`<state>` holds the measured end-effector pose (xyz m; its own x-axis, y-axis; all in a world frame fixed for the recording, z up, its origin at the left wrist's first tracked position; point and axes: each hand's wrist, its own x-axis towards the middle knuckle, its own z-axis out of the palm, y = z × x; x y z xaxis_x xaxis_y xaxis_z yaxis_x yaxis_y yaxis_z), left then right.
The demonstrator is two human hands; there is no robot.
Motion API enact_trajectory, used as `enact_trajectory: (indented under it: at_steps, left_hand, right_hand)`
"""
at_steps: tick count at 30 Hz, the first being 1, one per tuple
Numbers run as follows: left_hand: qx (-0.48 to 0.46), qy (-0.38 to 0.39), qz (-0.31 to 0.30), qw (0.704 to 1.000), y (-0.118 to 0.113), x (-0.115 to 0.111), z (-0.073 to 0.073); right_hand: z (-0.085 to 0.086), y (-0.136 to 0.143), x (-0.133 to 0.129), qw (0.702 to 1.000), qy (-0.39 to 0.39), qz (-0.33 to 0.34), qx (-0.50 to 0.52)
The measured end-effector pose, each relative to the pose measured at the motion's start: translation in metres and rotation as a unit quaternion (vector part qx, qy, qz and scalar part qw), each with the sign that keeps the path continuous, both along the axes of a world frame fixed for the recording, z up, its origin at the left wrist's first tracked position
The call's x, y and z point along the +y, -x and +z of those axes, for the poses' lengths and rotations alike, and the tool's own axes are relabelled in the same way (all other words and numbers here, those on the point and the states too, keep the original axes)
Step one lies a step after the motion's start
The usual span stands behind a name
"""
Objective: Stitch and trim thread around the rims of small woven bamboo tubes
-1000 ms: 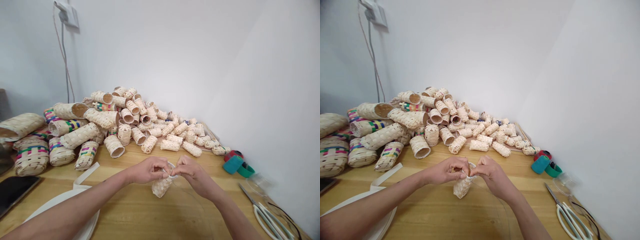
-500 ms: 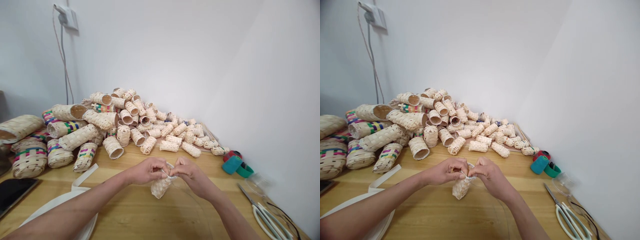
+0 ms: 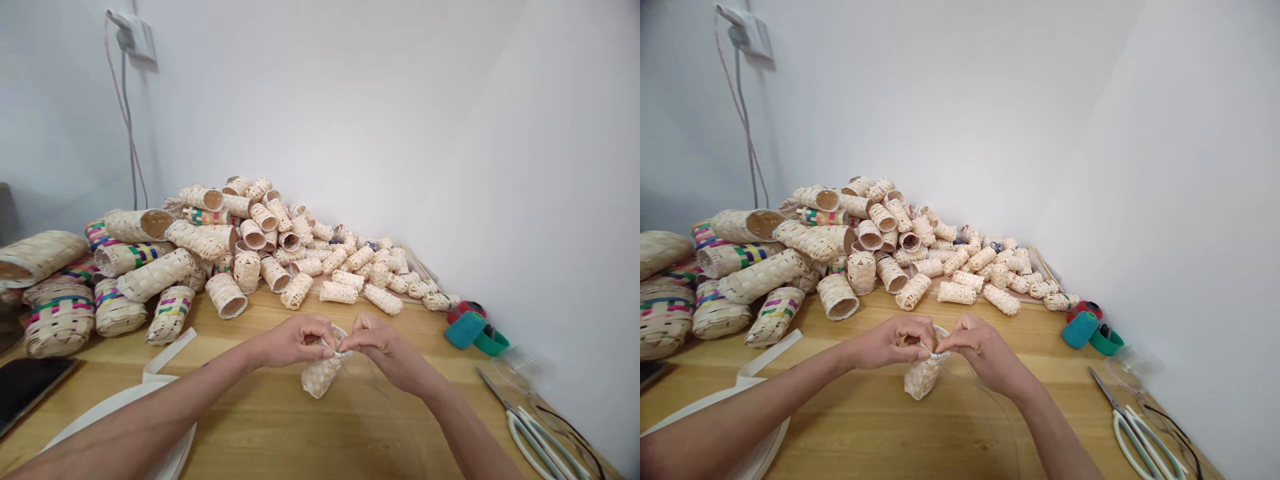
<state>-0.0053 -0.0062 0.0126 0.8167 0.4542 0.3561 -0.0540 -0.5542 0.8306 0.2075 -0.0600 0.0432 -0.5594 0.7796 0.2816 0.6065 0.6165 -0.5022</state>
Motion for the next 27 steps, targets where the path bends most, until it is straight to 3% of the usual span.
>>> enact_trajectory:
  at_steps: [14, 21, 27]
  left_hand:
    - [0.004, -0.023, 0.001, 1.000, -0.0005, -0.0009, -0.0021]
    - [-0.003, -0.021, 0.009, 1.000, -0.0013, 0.0001, -0.0022]
    - [-0.009, -0.023, 0.002, 1.000, -0.0014, -0.0022, 0.0001]
  right_hand:
    - [0.0081, 0.0064, -0.0024, 0.996, -0.053, 0.005, -0.075]
    - [0.0073, 0.0039, 0.0020, 1.000, 0.005, -0.013, -0.006]
    - [0.0079, 0.0064, 0.0028, 0.997, 0.040, -0.067, 0.028]
